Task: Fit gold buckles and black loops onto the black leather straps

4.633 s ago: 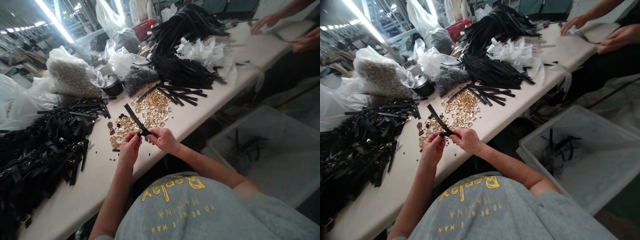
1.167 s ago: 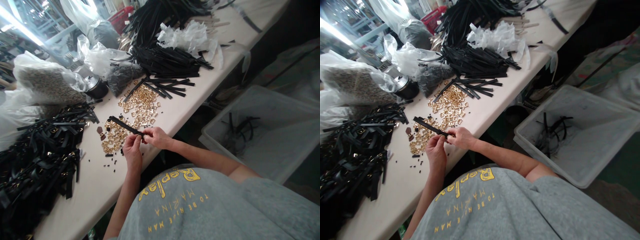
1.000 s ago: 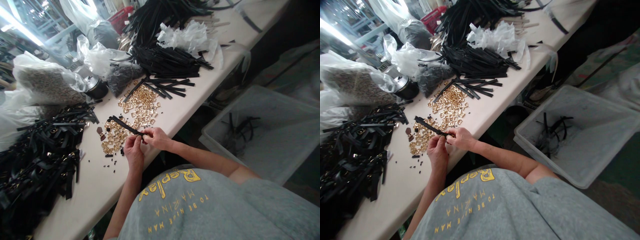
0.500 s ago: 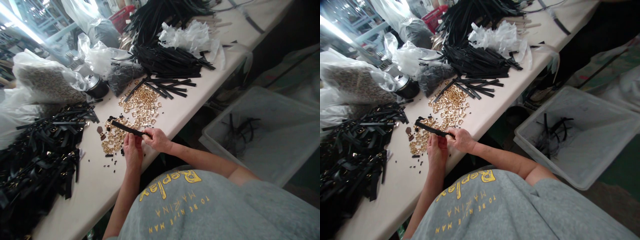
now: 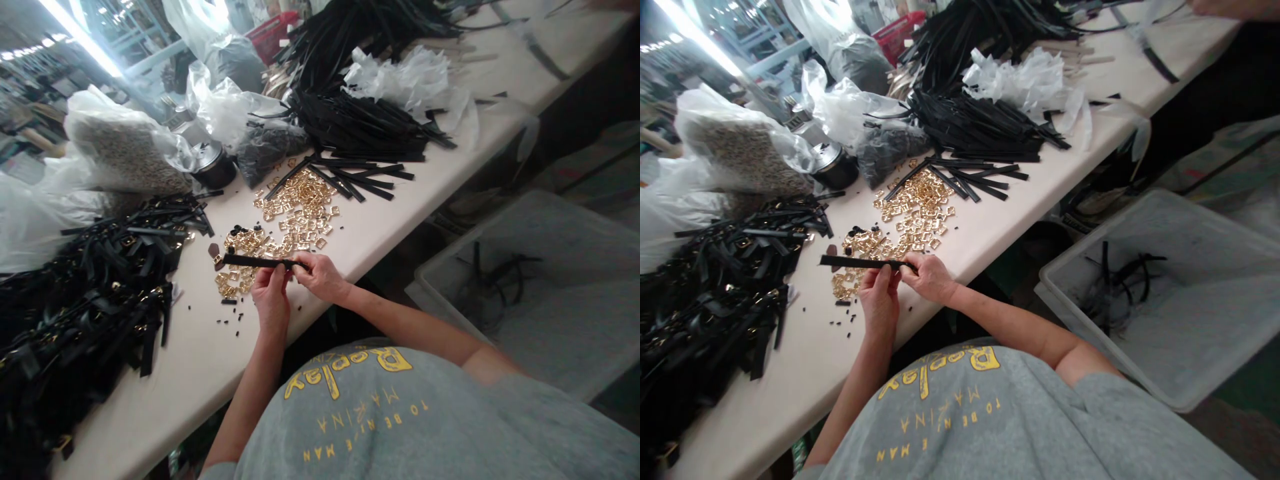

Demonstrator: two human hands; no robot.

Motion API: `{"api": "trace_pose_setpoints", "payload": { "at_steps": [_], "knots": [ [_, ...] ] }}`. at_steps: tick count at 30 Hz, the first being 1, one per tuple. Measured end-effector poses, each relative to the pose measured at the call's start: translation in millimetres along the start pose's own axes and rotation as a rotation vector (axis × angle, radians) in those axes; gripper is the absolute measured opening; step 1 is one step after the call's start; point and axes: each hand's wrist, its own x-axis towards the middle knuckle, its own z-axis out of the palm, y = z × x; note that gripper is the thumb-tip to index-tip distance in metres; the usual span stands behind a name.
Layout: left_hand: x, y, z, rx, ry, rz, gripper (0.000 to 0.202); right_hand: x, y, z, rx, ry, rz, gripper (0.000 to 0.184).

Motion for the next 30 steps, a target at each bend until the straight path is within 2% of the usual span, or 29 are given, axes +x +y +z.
{"api": "trace_pose_setpoints", "payload": {
  "at_steps": [4, 8, 13, 15, 19, 25, 30],
  "knots": [
    [7.1, 1.5, -8.0, 0.017, -0.080, -0.066, 0.030, 0.5, 2.2, 1.1, 0.018, -0.019, -0.052, 0.014],
    [12.4, 9.0, -20.5, 0.103, -0.160, -0.095, 0.030, 2.1, 1.9, -0.5, 0.063, -0.078, -0.028, 0.013],
    [25.9, 21.6, -35.7, 0.221, -0.369, -0.136, 0.028, 7.9, 0.1, -5.5, 0.172, -0.176, -0.015, 0.014],
    [30.3, 24.4, -39.2, 0.250, -0.410, -0.122, 0.030, 10.0, -0.2, -6.6, 0.211, -0.194, -0.004, 0.014],
    [32.3, 23.9, -39.7, 0.218, -0.428, -0.128, 0.032, 12.4, -1.1, -8.0, 0.237, -0.232, 0.023, 0.014],
    [27.3, 17.1, -31.2, 0.202, -0.366, -0.133, 0.033, 14.2, -0.7, -12.0, 0.215, -0.262, 0.028, 0.014],
    [22.7, 19.7, -25.0, 0.256, -0.380, -0.151, 0.035, 11.6, 2.6, -19.6, 0.345, -0.407, 0.047, 0.022]
  ]
}}
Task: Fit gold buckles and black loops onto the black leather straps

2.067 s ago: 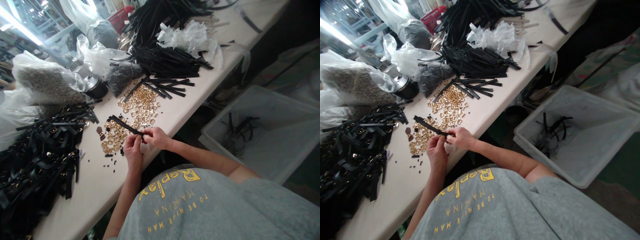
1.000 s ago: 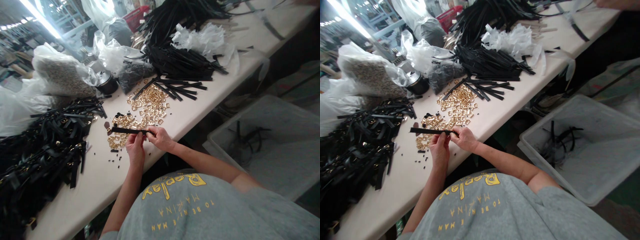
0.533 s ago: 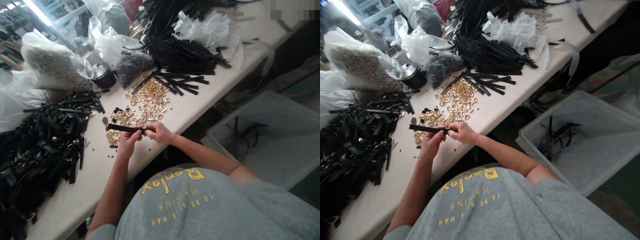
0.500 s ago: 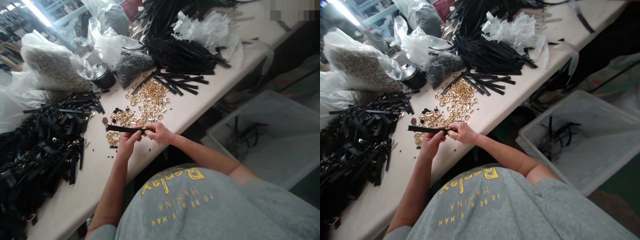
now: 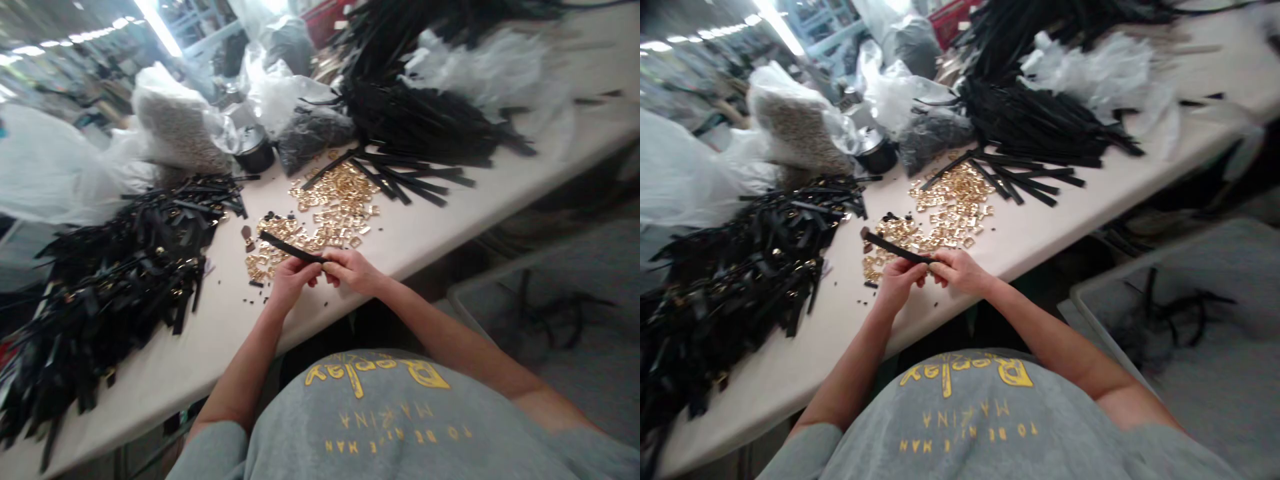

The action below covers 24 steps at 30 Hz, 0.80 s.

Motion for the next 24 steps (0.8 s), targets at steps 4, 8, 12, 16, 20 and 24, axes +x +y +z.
{"api": "trace_pose_setpoints", "payload": {
  "at_steps": [4, 8, 12, 16, 20, 24],
  "knots": [
    [3.4, 0.4, -0.9, 0.003, -0.024, -0.016, 0.041, 3.5, 1.7, -7.5, -0.027, -0.055, 0.077, 0.034],
    [3.9, -1.0, 1.2, -0.035, -0.036, -0.007, 0.041, 7.7, 2.4, -10.0, -0.050, 0.006, 0.090, 0.041],
    [-0.3, 5.5, -3.3, -0.174, 0.084, 0.035, 0.038, 8.6, 5.3, -12.9, -0.013, 0.192, 0.136, 0.046],
    [-6.1, 20.8, -44.6, -0.271, 0.399, 0.158, 0.037, 8.7, 10.1, -18.4, -0.032, 0.367, 0.222, 0.034],
    [-19.3, 46.5, -131.6, -0.309, 0.695, 0.297, 0.041, 8.5, 15.2, -21.9, -0.101, 0.356, 0.212, 0.023],
    [-48.6, 90.1, -216.0, -0.250, 1.156, 0.361, 0.037, 11.7, 15.8, -19.7, -0.178, 0.305, 0.163, 0.022]
  ]
}}
